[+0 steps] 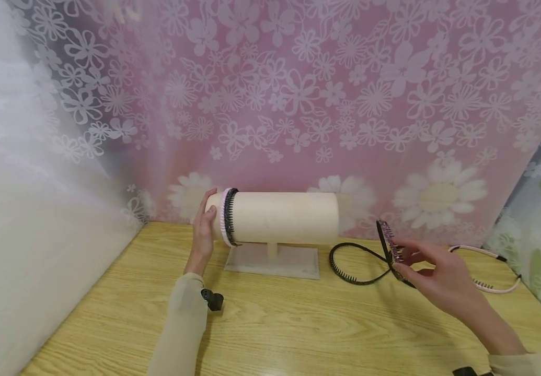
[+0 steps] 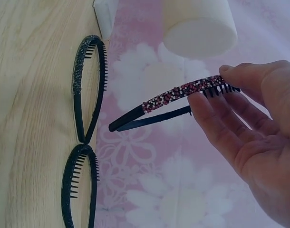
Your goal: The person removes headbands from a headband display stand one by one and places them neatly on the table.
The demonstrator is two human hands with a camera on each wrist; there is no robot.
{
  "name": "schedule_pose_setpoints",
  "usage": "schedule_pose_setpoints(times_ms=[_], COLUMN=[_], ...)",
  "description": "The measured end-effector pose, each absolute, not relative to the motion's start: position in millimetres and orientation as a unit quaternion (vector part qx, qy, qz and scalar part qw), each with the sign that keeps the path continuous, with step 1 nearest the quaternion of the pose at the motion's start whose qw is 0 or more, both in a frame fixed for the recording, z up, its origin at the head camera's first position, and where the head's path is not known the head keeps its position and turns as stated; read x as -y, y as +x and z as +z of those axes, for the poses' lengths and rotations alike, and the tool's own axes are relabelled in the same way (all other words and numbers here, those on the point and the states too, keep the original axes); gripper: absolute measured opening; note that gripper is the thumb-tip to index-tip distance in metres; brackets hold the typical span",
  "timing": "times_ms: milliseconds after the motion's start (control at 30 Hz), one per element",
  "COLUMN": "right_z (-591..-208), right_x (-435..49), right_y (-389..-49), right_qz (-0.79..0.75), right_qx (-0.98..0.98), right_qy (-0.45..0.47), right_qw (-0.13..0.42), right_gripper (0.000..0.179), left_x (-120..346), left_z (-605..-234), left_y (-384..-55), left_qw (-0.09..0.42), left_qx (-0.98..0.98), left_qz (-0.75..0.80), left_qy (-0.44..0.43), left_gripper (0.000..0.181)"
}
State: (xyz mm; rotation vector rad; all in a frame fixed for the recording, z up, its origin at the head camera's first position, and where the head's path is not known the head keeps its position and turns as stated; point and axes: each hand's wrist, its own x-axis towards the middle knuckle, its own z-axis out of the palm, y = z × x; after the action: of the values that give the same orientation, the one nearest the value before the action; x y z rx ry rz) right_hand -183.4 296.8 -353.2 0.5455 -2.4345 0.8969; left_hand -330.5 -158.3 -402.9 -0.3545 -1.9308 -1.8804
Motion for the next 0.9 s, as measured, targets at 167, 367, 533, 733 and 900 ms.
schedule_pose_setpoints(times_ms=[167,367,533,733,900], right_z=[-353,-359,-362,-366,-371], right_x=[-303,-309,-312,-318,-324], right_y=[-179,-175,-172,-168,-167], right_qz=[0.322,0.311,0.308,0.297,0.313], right_qx=[0.894,0.901,0.903,0.908,0.902], right_qy=[0.192,0.191,0.190,0.200,0.211], right_qw=[0.244,0.236,0.230,0.219,0.209], right_gripper=[0.050,0.049,0.049,0.051,0.051], left_x=[158,159,159,159,159], left_z=[-403,-403,-402,-403,-403], left_y=[-330,-330,-329,-329,-330], left_qw=[0.214,0.214,0.212,0.210,0.211], left_qx=[0.696,0.699,0.701,0.700,0.698], left_qz=[-0.673,-0.670,-0.669,-0.671,-0.673], left_qy=[-0.132,-0.128,-0.126,-0.125,-0.124], left_gripper=[0.049,0.049,0.048,0.048,0.048])
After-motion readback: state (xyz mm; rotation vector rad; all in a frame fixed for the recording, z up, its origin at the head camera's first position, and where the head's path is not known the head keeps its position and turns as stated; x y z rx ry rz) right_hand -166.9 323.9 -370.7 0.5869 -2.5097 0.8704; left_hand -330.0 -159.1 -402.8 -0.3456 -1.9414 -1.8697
